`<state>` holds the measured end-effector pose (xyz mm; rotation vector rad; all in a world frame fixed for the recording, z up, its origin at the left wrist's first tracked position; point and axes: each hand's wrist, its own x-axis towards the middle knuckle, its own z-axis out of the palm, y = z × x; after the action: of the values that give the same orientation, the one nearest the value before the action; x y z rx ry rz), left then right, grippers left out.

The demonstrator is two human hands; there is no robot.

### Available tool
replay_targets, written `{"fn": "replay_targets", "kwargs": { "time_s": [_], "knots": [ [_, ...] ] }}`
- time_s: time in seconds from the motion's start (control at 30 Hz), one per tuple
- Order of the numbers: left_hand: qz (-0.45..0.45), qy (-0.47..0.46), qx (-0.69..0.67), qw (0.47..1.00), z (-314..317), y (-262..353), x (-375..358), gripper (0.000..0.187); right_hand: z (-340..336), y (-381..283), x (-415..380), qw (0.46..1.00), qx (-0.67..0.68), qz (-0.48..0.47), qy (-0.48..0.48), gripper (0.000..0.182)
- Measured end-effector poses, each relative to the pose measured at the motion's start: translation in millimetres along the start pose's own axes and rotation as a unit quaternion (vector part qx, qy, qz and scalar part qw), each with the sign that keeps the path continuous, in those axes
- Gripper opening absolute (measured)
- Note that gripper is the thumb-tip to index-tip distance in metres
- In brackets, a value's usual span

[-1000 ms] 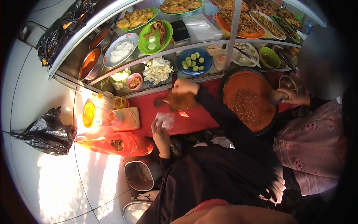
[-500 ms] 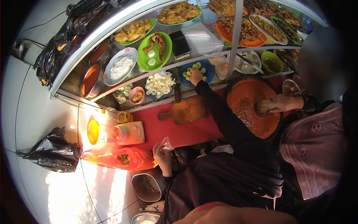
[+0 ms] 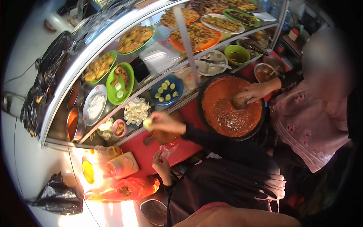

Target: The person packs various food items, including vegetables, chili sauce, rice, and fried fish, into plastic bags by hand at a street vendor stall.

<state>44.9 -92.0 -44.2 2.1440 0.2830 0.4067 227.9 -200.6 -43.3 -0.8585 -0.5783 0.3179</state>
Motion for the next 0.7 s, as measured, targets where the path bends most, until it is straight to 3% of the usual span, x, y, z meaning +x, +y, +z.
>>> {"fn": "replay_targets", "kwargs": {
  "time_s": [0.03,0.07,0.1,0.13,0.2,0.27,0.33,0.4,0.5,0.63,0.7],
  "knots": [
    [-0.007,-0.007,-0.051,0.999,2,4,4,0.029,18,-4,-18,0.992,-0.106,-0.05,-0.034,0.019],
    [-0.016,-0.012,-0.1,0.995,4,9,7,0.026,41,-39,-40,0.987,-0.095,0.127,-0.038,0.018],
    [-0.063,-0.035,-0.101,0.992,3,3,11,0.027,54,-34,-57,0.993,-0.084,0.068,-0.04,0.021],
    [-0.111,-0.057,-0.099,0.987,-1,-7,14,0.027,56,-42,-67,0.909,-0.381,-0.155,-0.062,0.022],
    [-0.067,-0.061,-0.148,0.985,0,-12,18,0.032,62,-48,-86,0.914,-0.378,-0.073,-0.125,0.022],
    [0.048,-0.027,-0.143,0.988,4,1,25,0.034,56,-43,-93,0.902,-0.411,-0.082,-0.108,0.021],
    [0.045,-0.038,-0.15,0.987,-1,16,21,0.035,53,-45,-96,0.887,-0.443,-0.093,-0.094,0.019],
    [0.0,-0.069,-0.146,0.987,-1,25,18,0.035,50,-52,-97,0.877,-0.465,-0.026,-0.115,0.017],
    [0.03,-0.05,-0.098,0.993,8,15,14,0.036,49,-40,-100,0.835,-0.537,0.029,-0.113,0.018],
    [0.043,-0.021,-0.025,0.999,8,18,7,0.036,54,-46,-95,0.839,-0.526,0.03,-0.137,0.019],
    [0.033,0.004,-0.088,0.996,8,12,4,0.037,55,-56,-86,0.834,-0.502,0.069,-0.218,0.028]
  ]
}}
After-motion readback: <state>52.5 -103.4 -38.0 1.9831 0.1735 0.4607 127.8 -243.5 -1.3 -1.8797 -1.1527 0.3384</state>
